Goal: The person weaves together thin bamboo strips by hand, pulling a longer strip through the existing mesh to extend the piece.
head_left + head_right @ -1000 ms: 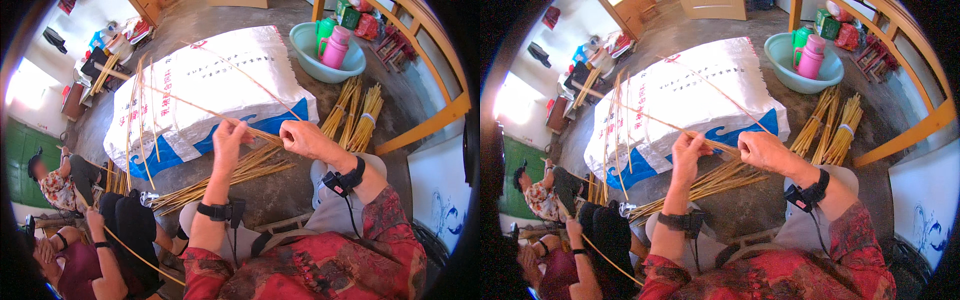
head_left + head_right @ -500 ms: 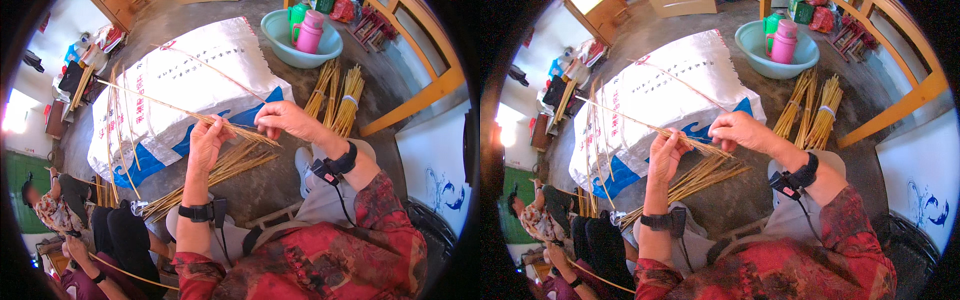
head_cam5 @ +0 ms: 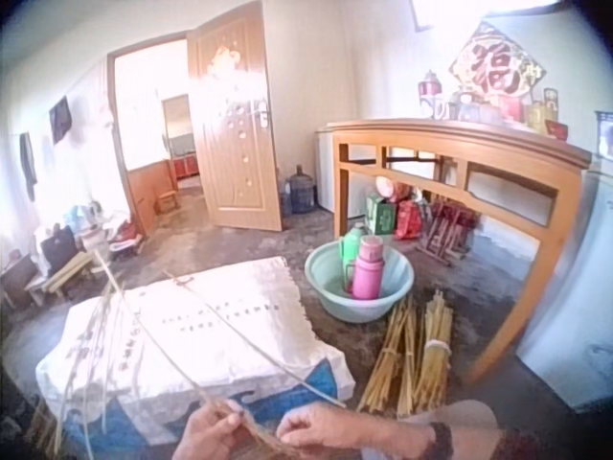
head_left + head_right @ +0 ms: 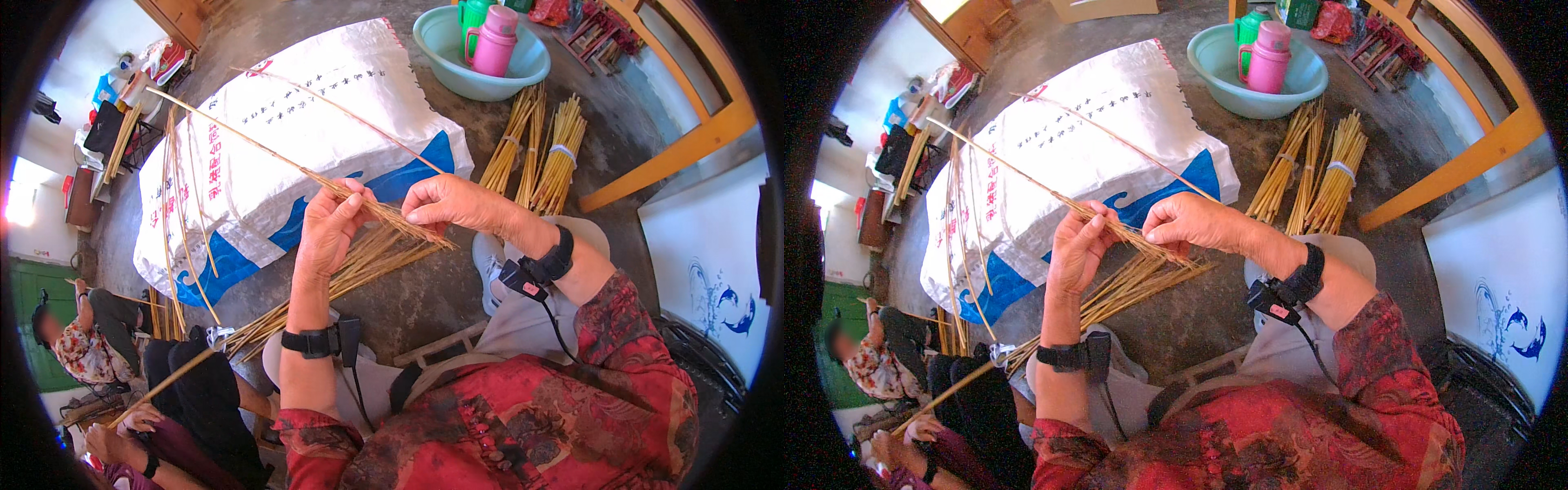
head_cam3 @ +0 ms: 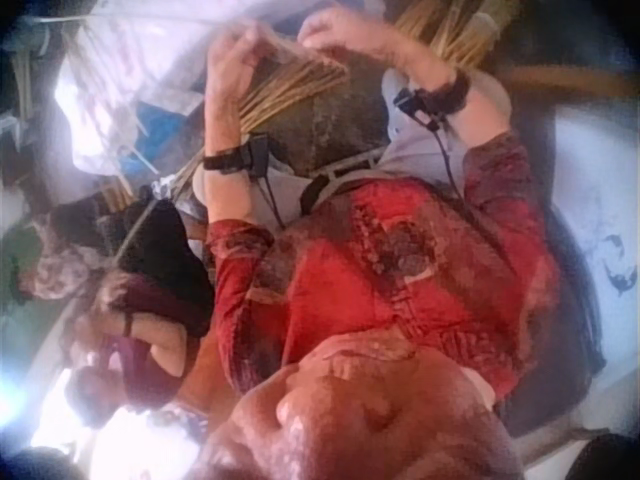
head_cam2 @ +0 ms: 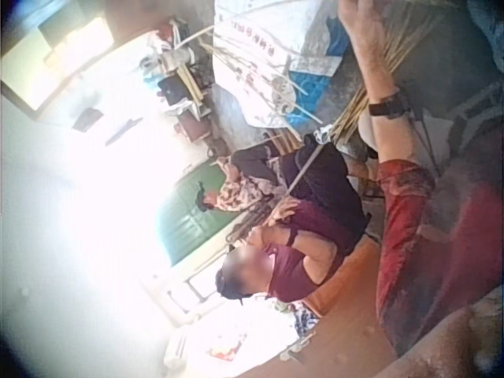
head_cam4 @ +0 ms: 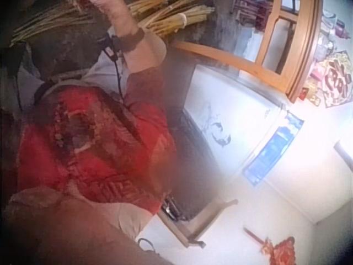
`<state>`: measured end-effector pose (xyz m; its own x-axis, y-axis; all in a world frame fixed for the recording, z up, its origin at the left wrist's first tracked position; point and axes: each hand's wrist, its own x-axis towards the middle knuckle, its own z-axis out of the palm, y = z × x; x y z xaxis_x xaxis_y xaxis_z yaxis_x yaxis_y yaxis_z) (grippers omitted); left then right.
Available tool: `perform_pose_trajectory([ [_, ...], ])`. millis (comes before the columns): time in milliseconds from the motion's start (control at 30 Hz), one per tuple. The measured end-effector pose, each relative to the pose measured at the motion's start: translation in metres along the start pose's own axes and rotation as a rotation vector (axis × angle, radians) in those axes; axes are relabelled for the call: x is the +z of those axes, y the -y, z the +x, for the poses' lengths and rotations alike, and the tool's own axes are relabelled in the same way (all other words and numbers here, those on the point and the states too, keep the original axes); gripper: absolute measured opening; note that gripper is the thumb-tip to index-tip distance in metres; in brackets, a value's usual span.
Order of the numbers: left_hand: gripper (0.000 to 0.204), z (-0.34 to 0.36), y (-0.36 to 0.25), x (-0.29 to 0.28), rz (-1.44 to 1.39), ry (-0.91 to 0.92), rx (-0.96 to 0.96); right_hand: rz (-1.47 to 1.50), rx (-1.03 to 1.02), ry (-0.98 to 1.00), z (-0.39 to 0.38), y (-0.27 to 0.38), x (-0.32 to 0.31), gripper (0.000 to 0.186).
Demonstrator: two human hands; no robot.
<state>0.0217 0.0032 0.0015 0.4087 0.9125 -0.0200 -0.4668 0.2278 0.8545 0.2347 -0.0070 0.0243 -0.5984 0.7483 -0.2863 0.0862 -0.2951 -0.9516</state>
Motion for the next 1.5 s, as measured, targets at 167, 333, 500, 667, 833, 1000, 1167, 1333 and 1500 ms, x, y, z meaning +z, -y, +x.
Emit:
perform_pose_trajectory([
  [167, 0.014, 0.000, -0.001, -0.002, -0.014, -0.004, -0.002, 0.058, 0.044, 0.020, -0.002, 0.005, -0.003, 0.016],
  [333, 0.014, -0.002, -0.002, -0.002, -0.034, 0.003, 0.002, 0.078, 0.051, -0.012, -0.003, 0.007, -0.009, 0.017],
  [500, 0.016, -0.001, -0.002, -0.003, -0.077, 0.020, -0.008, 0.064, 0.048, -0.054, -0.004, 0.012, 0.001, 0.019],
  [667, 0.017, 0.001, 0.000, -0.001, -0.069, 0.067, -0.013, 0.023, 0.029, 0.022, -0.003, 0.001, 0.001, 0.019],
  [833, 0.018, 0.004, 0.001, 0.001, -0.038, 0.058, -0.015, 0.009, -0.004, -0.014, -0.004, 0.002, -0.001, 0.014],
  [1000, 0.018, 0.004, 0.009, 0.009, 0.085, 0.010, -0.128, -0.120, -0.059, -0.061, -0.001, -0.004, 0.003, 0.010],
  [1167, 0.016, 0.002, 0.009, 0.010, 0.119, 0.004, -0.154, -0.215, -0.087, -0.100, 0.000, -0.006, 0.004, 0.009],
  [1333, 0.014, 0.003, 0.011, 0.007, 0.267, -0.049, -0.123, -0.062, -0.054, -0.036, 0.001, -0.008, 0.001, 0.011],
  [1500, 0.013, 0.001, 0.006, 0.006, 0.139, -0.040, -0.138, -0.068, -0.003, -0.048, -0.001, 0.002, 0.001, 0.012],
])
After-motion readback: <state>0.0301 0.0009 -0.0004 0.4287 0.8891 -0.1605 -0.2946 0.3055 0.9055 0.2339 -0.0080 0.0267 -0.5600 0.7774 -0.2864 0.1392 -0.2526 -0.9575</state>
